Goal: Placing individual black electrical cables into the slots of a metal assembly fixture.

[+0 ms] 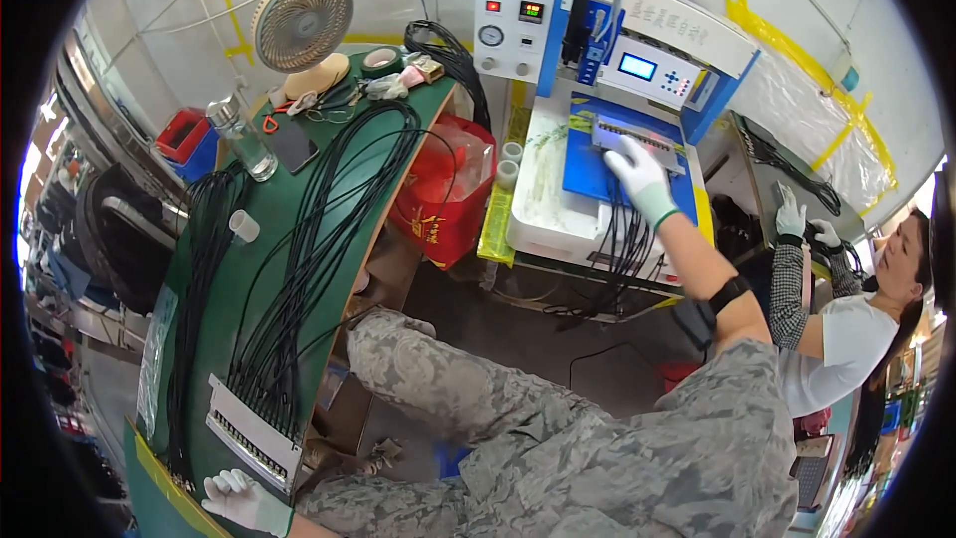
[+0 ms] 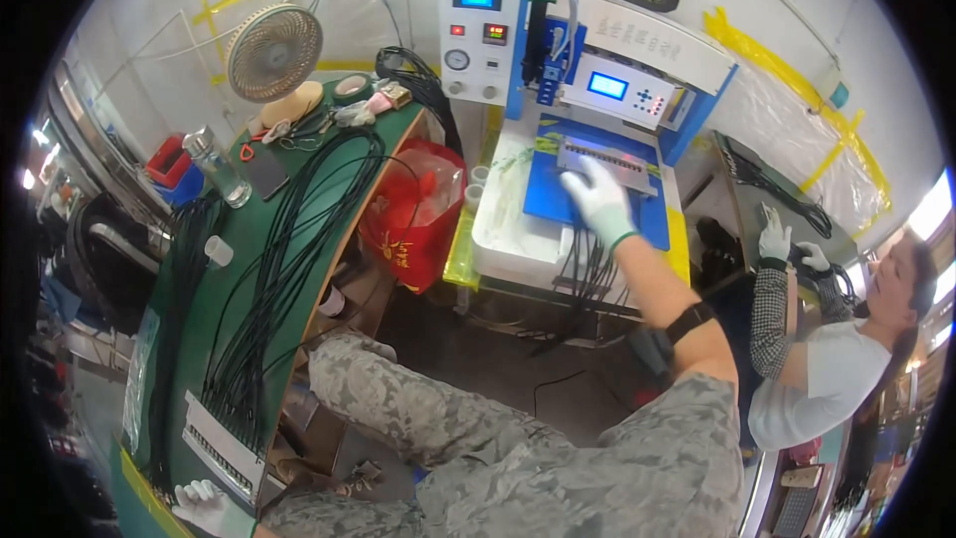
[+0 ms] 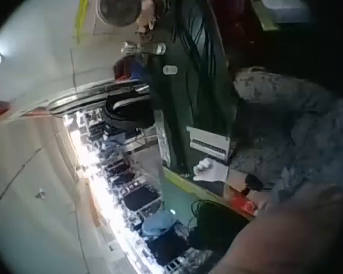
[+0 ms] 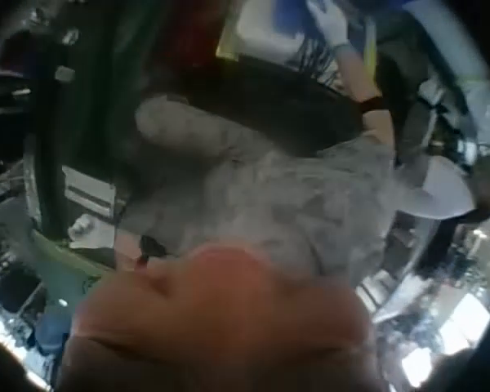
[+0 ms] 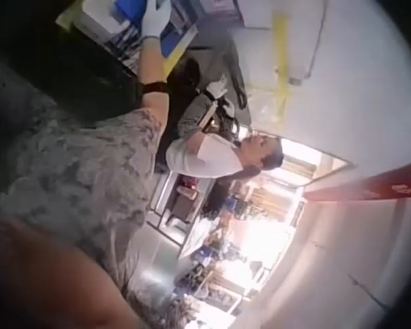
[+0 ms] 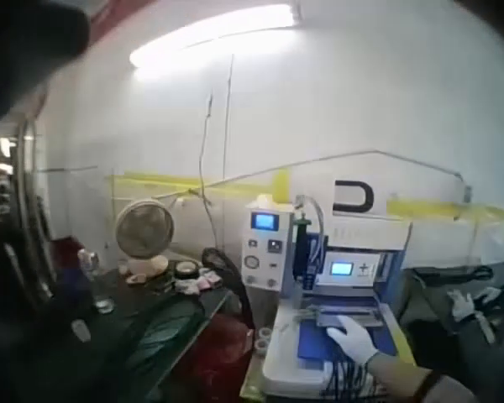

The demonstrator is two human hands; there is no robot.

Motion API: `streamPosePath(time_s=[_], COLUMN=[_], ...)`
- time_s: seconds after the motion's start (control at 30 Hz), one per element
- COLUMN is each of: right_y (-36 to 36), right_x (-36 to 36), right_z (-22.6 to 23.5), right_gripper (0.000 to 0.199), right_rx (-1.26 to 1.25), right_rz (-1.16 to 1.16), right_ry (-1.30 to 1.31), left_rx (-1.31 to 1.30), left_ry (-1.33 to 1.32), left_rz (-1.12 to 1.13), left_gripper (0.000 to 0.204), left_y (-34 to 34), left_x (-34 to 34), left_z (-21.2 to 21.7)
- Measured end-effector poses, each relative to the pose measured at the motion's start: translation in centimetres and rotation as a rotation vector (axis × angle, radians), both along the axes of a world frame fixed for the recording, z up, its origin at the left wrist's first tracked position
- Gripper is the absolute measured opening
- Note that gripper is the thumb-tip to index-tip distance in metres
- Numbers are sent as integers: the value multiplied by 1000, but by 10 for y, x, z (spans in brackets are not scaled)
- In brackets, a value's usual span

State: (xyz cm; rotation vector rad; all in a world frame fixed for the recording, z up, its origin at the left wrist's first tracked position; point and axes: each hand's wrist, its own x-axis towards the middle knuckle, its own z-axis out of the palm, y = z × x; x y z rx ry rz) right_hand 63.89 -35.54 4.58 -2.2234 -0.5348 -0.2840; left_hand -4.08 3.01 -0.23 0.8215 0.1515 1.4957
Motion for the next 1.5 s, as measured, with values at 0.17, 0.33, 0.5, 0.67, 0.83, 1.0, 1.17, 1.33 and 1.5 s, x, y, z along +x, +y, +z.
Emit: streamPosePath(time_s=[0.17,0.33,0.5,0.67,0.83,1.0,1.17,1.33,1.5], right_y=[-176,-190,-169,-130,-130,-94,-4,97,192], right_x=[113,112,101,68,62,-4,-97,-173,-225], right_z=[-48,-73,-64,-39,-46,24,82,91,103], right_gripper=[65,66,78,86,80,42,19,22,24], right_rx=[-210,-76,-386,-433,-182,219,184,250,264], right_rz=[-413,-473,-438,-538,-525,-233,339,952,1212], right_ry=[266,623,477,409,371,-31,-259,24,236], left_rx=[70,92,16,-105,-126,-197,-10,-73,-175], left_ry=[-149,27,99,221,303,470,568,545,642], left_rz=[-270,-400,-641,-688,-755,-797,-781,-716,-474], left_gripper=[40,46,45,43,37,44,64,70,58], left_y=[-73,-108,-129,-147,-148,-148,-164,-180,-139], left_x=[97,139,169,180,190,205,257,247,195], left_z=[68,50,25,9,4,3,27,42,4])
